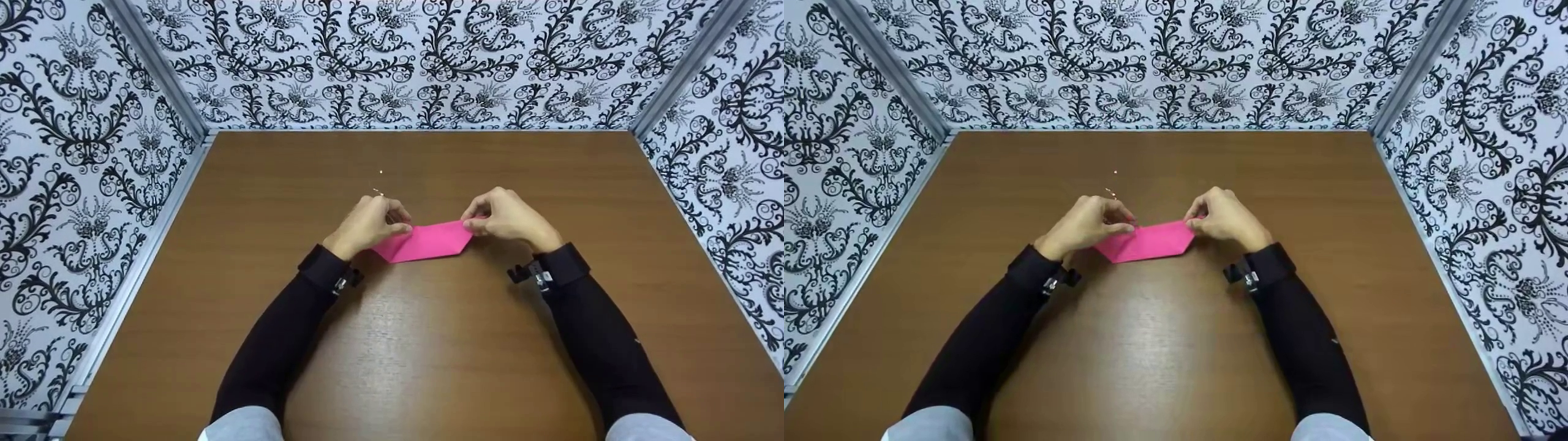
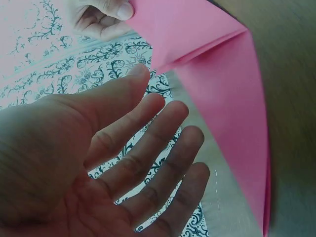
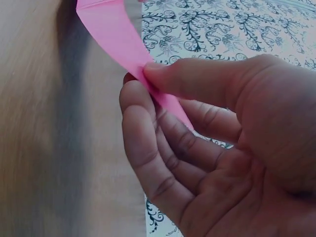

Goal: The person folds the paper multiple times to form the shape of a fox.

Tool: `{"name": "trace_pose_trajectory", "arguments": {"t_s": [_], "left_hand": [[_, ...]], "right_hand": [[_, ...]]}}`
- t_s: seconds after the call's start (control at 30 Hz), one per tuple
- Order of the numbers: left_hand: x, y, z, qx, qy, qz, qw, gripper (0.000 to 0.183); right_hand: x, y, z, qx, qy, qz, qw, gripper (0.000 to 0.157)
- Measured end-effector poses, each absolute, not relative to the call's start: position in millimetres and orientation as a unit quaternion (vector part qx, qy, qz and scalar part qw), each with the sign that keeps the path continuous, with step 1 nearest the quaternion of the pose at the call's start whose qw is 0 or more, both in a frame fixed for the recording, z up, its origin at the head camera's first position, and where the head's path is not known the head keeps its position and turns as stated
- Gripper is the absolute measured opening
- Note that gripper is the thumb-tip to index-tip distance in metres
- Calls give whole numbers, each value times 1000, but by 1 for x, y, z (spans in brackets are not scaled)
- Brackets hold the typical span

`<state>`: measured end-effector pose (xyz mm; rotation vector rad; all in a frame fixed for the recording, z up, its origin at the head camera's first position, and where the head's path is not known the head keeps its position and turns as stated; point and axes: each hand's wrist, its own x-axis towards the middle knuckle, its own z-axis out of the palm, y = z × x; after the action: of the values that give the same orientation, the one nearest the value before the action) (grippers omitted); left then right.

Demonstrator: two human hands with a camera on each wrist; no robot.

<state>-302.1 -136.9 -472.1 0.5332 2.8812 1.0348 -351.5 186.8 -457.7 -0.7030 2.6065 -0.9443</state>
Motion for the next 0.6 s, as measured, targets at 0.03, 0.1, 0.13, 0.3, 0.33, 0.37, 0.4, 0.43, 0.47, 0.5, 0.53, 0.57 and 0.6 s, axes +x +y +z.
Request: {"name": "trace_pose_trajectory", "arguments": {"t_s": [0.03,0.1,0.13,0.3,0.33,0.37,0.4,0.43,0.47,0.5,0.53,0.57,0.6], "left_hand": [[-302,-137,-472,172,928,329,12,20],[-302,-137,-472,170,931,324,5,21],[-302,-137,-472,169,931,323,1,21],[-299,-135,-470,169,933,319,-7,20],[-298,-135,-470,170,933,316,-8,20],[-298,-135,-470,171,934,312,-9,20],[-297,-135,-469,173,935,308,-10,20],[-296,-135,-469,174,936,305,-11,20],[-295,-134,-469,176,937,301,-12,20],[-295,-134,-469,178,938,297,-14,20],[-294,-134,-468,180,938,295,-16,20],[-293,-134,-468,182,939,292,-18,20],[-292,-134,-468,183,939,290,-21,19]], "right_hand": [[-352,187,-459,-240,904,-324,141,10],[-352,188,-461,-235,907,-318,142,10],[-352,188,-462,-233,909,-314,142,10],[-352,188,-465,-230,920,-289,130,8],[-352,188,-466,-229,923,-283,126,8],[-352,188,-467,-228,925,-279,121,8],[-352,187,-467,-225,928,-274,117,8],[-352,187,-468,-223,930,-270,113,8],[-351,186,-468,-221,932,-266,110,9],[-351,186,-469,-218,934,-263,106,10],[-351,186,-469,-215,936,-260,102,10],[-351,186,-470,-213,937,-257,98,11],[-351,186,-470,-211,939,-255,94,11]]}}
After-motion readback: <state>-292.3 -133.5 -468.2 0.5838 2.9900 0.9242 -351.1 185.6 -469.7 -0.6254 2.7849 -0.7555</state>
